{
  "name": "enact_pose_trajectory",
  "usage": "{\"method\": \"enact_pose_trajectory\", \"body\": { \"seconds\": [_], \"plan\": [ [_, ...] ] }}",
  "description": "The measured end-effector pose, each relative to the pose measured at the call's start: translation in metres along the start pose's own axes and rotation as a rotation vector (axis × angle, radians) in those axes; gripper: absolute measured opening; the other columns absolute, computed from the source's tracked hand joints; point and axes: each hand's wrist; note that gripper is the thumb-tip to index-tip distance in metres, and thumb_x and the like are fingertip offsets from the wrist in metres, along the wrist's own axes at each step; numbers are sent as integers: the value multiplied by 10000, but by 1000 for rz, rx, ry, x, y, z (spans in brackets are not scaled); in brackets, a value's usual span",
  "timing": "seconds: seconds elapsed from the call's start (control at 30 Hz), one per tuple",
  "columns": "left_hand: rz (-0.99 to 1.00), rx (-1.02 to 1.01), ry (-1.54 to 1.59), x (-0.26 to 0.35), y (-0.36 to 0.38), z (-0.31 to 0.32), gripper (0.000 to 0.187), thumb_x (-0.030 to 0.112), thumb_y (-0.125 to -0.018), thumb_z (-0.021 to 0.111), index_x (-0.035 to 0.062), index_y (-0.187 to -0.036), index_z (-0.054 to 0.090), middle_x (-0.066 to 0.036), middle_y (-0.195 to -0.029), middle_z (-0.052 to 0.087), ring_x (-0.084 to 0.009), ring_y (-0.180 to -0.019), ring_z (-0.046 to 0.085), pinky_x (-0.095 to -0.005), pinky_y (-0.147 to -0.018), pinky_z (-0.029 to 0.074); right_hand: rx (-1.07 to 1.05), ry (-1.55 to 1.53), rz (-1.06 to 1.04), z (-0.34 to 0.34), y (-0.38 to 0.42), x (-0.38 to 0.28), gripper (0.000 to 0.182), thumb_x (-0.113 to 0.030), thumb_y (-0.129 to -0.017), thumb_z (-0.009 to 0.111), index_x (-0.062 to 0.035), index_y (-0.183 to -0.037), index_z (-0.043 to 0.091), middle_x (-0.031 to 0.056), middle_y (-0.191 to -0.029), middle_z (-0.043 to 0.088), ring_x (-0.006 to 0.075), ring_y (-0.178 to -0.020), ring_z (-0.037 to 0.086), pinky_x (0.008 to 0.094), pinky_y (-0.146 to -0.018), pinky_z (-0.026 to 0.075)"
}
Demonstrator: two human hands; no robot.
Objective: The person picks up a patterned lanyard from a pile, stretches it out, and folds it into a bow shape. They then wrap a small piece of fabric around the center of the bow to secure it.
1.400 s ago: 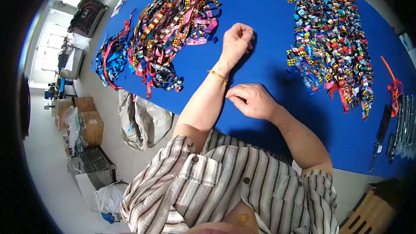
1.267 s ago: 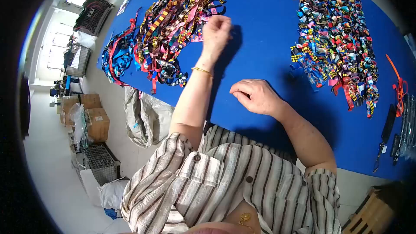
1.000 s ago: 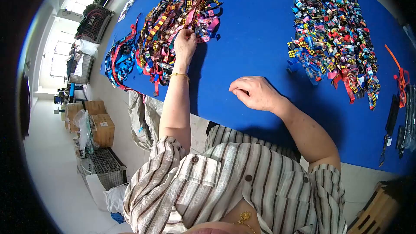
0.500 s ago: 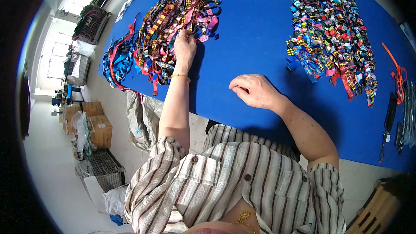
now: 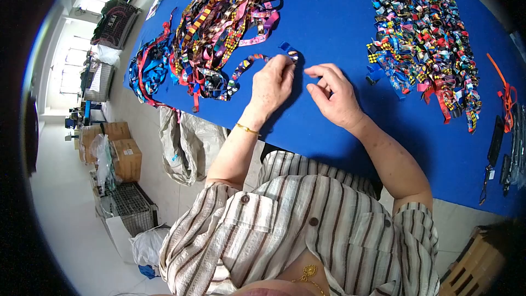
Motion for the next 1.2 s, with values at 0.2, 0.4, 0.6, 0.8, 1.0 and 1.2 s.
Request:
{"method": "enact_pose_trajectory", "body": {
  "seconds": [0.2, 0.4, 0.6, 0.8, 1.0, 1.2],
  "plan": [
    [53, -120, 103, 27, 13, -5, 92, 93, -937, 655, 38, -1008, 633, -163, -916, 692, -368, -823, 700, -427, -696, 556, 8, 15, -45, 0, -2, 2, 502, 116, -869, 609, -44, -1344, 568, 120, -1322, 546, 98, -776, 609, 243, -668, 518],
    [114, -116, 200, 31, 15, -4, 88, 87, -939, 642, 37, -1011, 631, -157, -904, 680, -359, -819, 688, -421, -695, 548, -27, 54, 22, 0, 1, 4, 431, 76, -900, 624, -40, -1314, 588, 92, -1162, 618, 106, -762, 612, 245, -668, 510],
    [49, -143, 242, 28, 13, -9, 100, 108, -946, 659, 29, -1007, 645, -155, -887, 681, -331, -765, 675, -401, -677, 530, 47, -70, 44, 8, 3, 17, 217, 9, -931, 671, -19, -1143, 632, 75, -984, 645, 97, -690, 567, 249, -618, 475],
    [0, -160, 310, 16, 12, -17, 133, 154, -948, 695, 26, -979, 676, -145, -810, 666, -270, -704, 650, -374, -647, 507, 41, 137, 43, 1, 1, 5, 66, -42, -967, 661, -19, -1023, 636, 17, -899, 640, 49, -657, 531, 233, -582, 450],
    [-153, -178, 314, -26, 10, -44, 167, 179, -977, 706, 13, -985, 681, 26, -737, 592, -59, -686, 487, -258, -595, 427, 121, -58, 231, 0, 3, 23, 36, -70, -991, 643, -37, -992, 628, -53, -759, 559, -6, -593, 452, 206, -515, 370],
    [-351, -135, 334, -75, 8, -80, 155, 183, -983, 700, 29, -976, 687, 33, -742, 605, -42, -663, 513, -234, -595, 433, 198, -216, 324, -4, 1, 18, 52, -91, -1006, 633, -48, -978, 625, -85, -765, 537, -24, -611, 416, 191, -515, 334]
  ]
}}
Point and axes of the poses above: each hand's wrist, its own y-axis away from the middle knuckle, its own z-axis out of the palm, x = y × z
